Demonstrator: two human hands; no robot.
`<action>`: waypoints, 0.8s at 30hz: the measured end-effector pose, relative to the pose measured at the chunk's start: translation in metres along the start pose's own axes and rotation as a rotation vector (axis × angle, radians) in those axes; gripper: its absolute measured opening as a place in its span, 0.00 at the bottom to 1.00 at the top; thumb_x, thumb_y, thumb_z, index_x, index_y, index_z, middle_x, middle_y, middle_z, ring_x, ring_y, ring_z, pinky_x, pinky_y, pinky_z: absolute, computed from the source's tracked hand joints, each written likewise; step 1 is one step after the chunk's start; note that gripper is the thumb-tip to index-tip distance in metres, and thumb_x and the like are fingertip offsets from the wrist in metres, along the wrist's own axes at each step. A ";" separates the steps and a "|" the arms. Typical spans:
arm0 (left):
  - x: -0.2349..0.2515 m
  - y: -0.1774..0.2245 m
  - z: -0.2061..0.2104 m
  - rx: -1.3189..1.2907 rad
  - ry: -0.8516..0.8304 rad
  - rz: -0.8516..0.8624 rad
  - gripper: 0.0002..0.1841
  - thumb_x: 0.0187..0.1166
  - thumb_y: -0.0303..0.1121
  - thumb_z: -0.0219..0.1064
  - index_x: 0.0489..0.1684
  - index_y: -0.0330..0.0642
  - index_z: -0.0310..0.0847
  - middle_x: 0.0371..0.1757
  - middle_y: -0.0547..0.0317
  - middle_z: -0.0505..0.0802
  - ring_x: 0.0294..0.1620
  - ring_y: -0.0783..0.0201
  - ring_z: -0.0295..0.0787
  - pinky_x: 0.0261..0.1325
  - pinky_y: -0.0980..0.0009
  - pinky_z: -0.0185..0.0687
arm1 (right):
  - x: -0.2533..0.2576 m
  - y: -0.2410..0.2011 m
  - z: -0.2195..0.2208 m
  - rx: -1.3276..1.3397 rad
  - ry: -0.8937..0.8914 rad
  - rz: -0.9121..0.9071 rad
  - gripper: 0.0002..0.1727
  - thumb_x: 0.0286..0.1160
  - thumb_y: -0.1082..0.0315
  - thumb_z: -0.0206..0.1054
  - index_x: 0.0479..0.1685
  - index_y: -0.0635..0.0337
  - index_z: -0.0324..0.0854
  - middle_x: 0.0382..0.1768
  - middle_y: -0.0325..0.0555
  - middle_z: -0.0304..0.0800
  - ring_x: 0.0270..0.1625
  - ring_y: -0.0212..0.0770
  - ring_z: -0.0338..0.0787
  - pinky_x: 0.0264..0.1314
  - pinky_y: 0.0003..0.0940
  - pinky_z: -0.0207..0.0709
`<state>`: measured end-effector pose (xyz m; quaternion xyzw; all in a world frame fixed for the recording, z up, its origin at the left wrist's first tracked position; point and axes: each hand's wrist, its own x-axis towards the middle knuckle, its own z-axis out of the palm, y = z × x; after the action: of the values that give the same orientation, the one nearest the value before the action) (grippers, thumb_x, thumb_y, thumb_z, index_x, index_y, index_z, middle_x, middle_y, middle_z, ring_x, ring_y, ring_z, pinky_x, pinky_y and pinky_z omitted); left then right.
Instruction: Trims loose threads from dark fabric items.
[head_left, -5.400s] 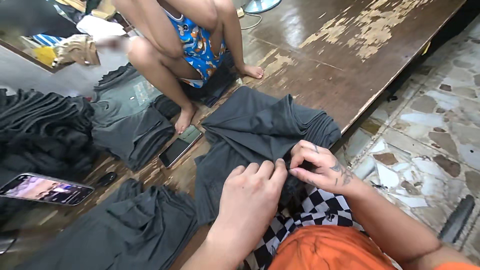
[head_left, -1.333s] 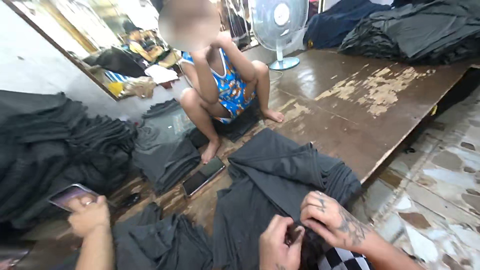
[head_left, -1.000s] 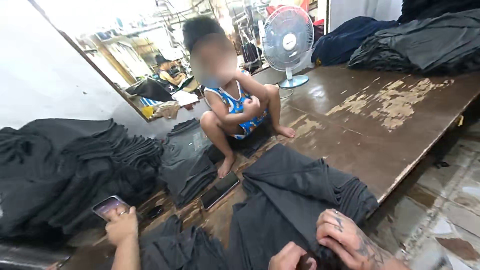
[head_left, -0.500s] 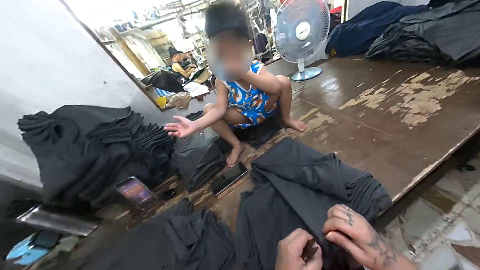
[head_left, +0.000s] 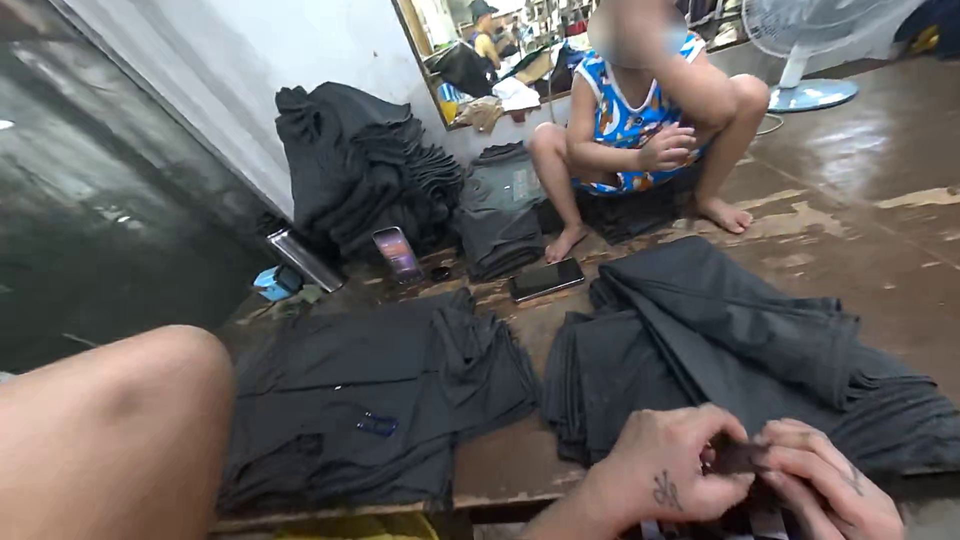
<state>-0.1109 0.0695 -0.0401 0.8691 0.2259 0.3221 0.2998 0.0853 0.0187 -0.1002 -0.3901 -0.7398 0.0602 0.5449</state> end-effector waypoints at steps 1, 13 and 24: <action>0.002 0.003 -0.007 0.045 -0.029 -0.045 0.20 0.69 0.30 0.75 0.58 0.32 0.84 0.41 0.46 0.93 0.33 0.55 0.91 0.33 0.55 0.87 | -0.003 0.001 0.001 0.016 0.010 -0.001 0.13 0.90 0.55 0.57 0.40 0.52 0.77 0.46 0.38 0.83 0.67 0.26 0.80 0.81 0.24 0.67; 0.006 -0.002 -0.020 0.317 -0.057 0.102 0.14 0.74 0.27 0.70 0.55 0.44 0.93 0.37 0.54 0.95 0.32 0.56 0.94 0.30 0.56 0.86 | -0.013 -0.003 0.007 0.045 0.190 0.013 0.07 0.87 0.54 0.61 0.44 0.39 0.83 0.48 0.25 0.77 0.66 0.21 0.78 0.83 0.28 0.67; 0.003 -0.003 -0.014 0.317 -0.003 0.100 0.15 0.71 0.30 0.71 0.55 0.43 0.93 0.38 0.54 0.95 0.33 0.57 0.94 0.30 0.58 0.87 | -0.007 -0.006 0.006 0.099 0.211 0.038 0.07 0.87 0.54 0.62 0.45 0.41 0.84 0.46 0.25 0.80 0.61 0.21 0.82 0.82 0.30 0.70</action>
<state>-0.1196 0.0787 -0.0323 0.9162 0.2300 0.2956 0.1426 0.0780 0.0124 -0.1045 -0.3810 -0.6669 0.0654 0.6371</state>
